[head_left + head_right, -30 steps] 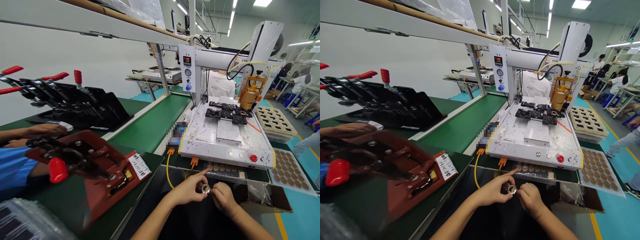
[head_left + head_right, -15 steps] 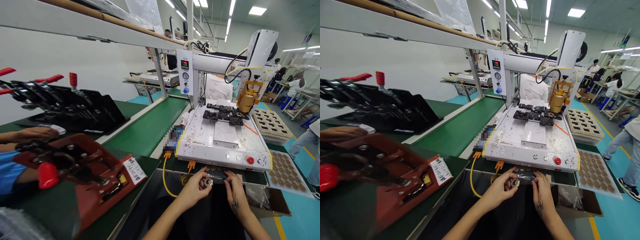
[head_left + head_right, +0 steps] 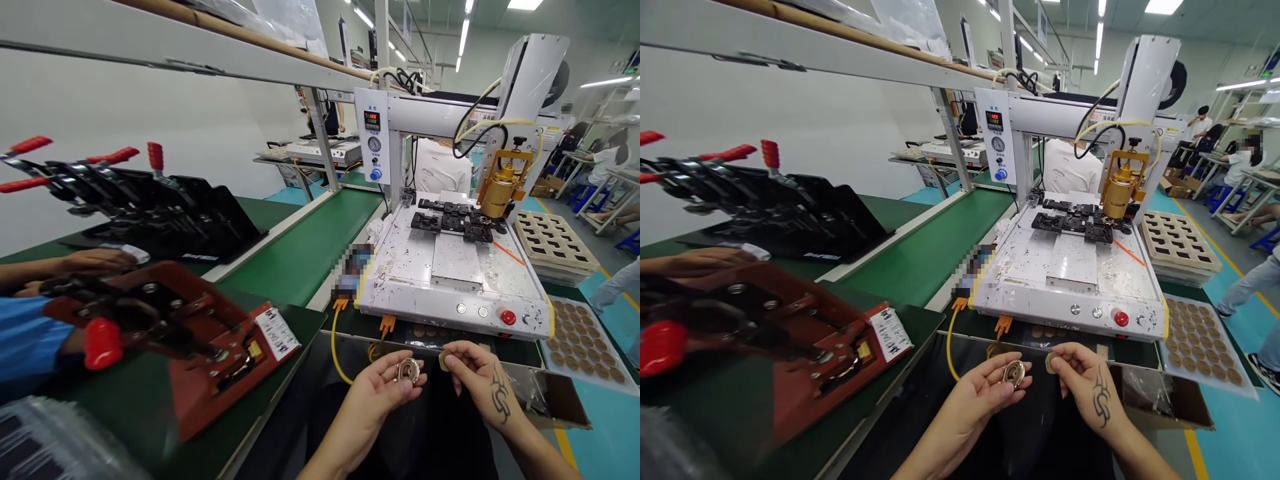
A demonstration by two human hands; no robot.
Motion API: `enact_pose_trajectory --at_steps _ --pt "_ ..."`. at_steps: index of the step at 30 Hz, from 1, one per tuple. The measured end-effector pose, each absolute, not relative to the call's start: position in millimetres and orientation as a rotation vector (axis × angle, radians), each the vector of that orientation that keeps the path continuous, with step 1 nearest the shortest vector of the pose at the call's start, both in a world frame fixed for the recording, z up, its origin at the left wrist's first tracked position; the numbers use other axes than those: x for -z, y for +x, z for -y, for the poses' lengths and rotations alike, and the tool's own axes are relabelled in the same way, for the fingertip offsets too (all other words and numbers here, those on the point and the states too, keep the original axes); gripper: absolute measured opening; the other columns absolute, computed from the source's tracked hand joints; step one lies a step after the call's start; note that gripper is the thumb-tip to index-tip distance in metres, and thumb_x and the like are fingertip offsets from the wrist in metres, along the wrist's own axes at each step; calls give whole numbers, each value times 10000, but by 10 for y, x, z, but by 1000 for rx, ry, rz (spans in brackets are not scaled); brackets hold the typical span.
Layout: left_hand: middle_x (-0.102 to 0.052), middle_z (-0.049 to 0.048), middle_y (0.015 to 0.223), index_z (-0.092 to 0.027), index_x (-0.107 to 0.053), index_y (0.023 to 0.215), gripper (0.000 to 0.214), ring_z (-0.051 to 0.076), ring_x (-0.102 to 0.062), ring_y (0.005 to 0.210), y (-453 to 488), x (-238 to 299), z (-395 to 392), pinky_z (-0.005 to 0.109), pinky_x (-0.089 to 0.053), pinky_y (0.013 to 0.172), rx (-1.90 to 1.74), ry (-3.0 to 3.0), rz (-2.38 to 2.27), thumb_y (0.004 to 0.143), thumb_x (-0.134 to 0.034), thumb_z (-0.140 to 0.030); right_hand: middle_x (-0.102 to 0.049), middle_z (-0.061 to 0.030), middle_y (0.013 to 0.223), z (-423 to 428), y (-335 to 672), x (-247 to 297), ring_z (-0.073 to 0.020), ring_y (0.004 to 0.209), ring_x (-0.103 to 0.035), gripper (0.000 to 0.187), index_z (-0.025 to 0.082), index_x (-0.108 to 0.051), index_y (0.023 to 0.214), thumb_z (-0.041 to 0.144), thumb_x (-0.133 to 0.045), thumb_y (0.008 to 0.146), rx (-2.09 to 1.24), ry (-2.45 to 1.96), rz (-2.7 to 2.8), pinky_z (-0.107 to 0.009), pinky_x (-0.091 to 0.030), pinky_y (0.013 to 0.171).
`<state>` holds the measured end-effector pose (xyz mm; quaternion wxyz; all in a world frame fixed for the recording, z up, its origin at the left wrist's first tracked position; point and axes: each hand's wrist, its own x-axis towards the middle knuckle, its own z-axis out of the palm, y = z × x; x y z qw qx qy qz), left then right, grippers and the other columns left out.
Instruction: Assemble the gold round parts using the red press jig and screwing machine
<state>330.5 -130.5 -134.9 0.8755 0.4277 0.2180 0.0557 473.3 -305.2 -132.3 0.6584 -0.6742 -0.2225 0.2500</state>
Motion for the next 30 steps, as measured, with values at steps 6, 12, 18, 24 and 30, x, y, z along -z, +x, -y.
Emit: enact_pose_trajectory --at_steps 6,12,18,24,30 --pt "-809 178 1233 -138 -782 1223 537 362 -773 1158 3263 1203 1386 484 -588 1088 -124 799 -476 800 -933 -433 -656 29 581 3015 4698 1316 -135 461 -597 460 195 -689 843 605 -889 782 -670 -1424 415 -273 -535 488" --pt "-805 173 1244 -158 -783 1237 554 372 -774 1153 3227 1163 1457 516 -582 1099 -151 812 -436 802 -927 -469 -658 28 589 3113 4673 1275 -135 486 -627 413 193 -653 848 570 -817 891 -804 -1376 455 -261 -528 524" --pt "-795 173 1267 -162 -763 1285 551 375 -733 1224 3184 1166 1485 544 -574 1107 -174 858 -404 854 -878 -487 -645 23 691 3132 4619 1266 -108 498 -566 387 198 -606 847 524 -799 926 -954 -1265 433 -249 -506 492" --pt "-808 152 1239 -185 -760 1304 545 357 -733 1218 3160 1174 1487 528 -578 1105 -167 881 -389 870 -863 -499 -557 54 641 3105 4607 1256 -74 473 -406 395 207 -582 866 550 -757 955 -963 -1291 458 -206 -302 449" --pt "-800 142 1259 -199 -761 1317 557 349 -737 1210 3137 1187 1491 511 -586 1096 -165 870 -384 861 -872 -499 -544 15 781 3089 4618 1190 -129 658 -453 357 213 -607 842 521 -712 987 -843 -1419 611 -257 -390 607"
